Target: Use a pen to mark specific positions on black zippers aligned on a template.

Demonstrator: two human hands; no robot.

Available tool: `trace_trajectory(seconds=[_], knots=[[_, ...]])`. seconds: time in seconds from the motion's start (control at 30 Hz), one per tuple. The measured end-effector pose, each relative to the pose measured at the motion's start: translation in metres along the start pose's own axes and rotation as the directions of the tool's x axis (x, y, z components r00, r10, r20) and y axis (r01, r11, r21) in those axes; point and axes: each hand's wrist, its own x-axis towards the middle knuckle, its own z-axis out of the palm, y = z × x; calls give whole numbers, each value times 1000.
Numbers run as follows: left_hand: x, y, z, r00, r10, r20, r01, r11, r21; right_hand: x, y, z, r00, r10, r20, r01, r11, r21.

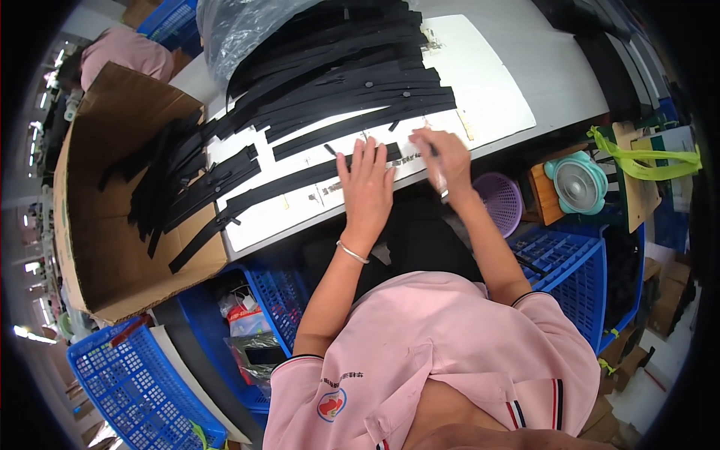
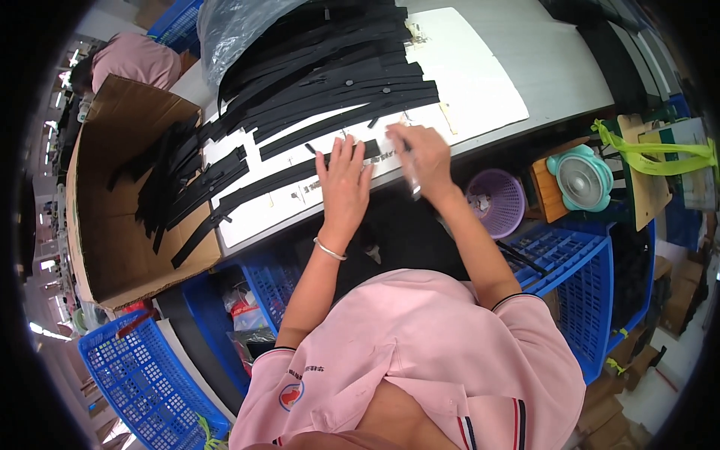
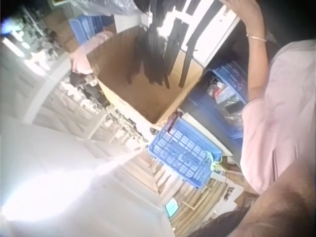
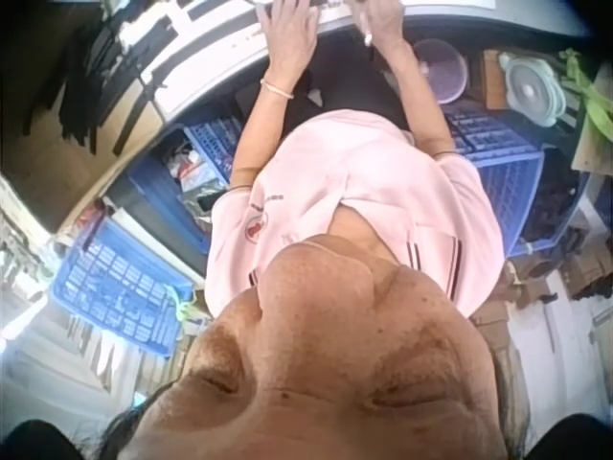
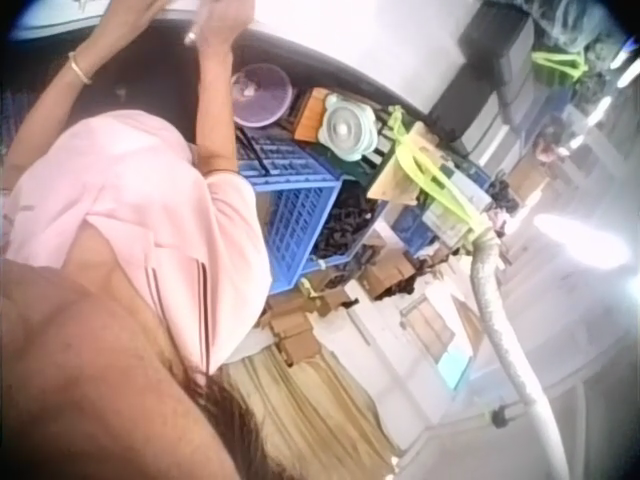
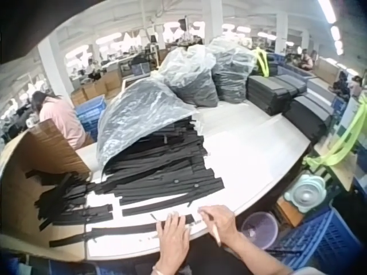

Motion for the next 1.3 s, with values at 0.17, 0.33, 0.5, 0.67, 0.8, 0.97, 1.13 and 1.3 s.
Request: trace_trajectory(seconds=[0.17, 0.33, 0.5, 0.67, 0.8, 0.97, 1.13, 1.3], knots=[[-8, 2, 1, 995, -7, 100, 10, 1000, -26, -22, -21, -3, 977, -137, 162, 147, 988, -49], [-30, -13, -15, 994, -97, 60, 94, 994, 47, -24, 14, -32, 975, -156, 159, 188, 960, -207], [-47, -25, -33, 982, -183, 54, 176, 978, 109, -19, 52, -60, 980, -151, 130, 183, 941, -284], [-71, -40, -47, 947, -320, 0, 313, 927, 205, -19, 54, -62, 975, -176, 138, 212, 924, -317], [-79, -54, -56, 937, -347, -35, 347, 918, 191, -22, 54, -54, 986, -156, 63, 168, 938, -302], [-77, -59, -57, 948, -307, -81, 317, 931, 179, -18, 43, -50, 991, -125, 54, 136, 918, -373], [-78, -61, -54, 949, -294, -109, 310, 934, 177, 6, -21, -17, 992, 86, 97, -81, 995, -54], [-80, -63, -55, 946, -295, -133, 316, 931, 182, 27, -100, 43, 876, 189, 444, -392, 814, 428]])
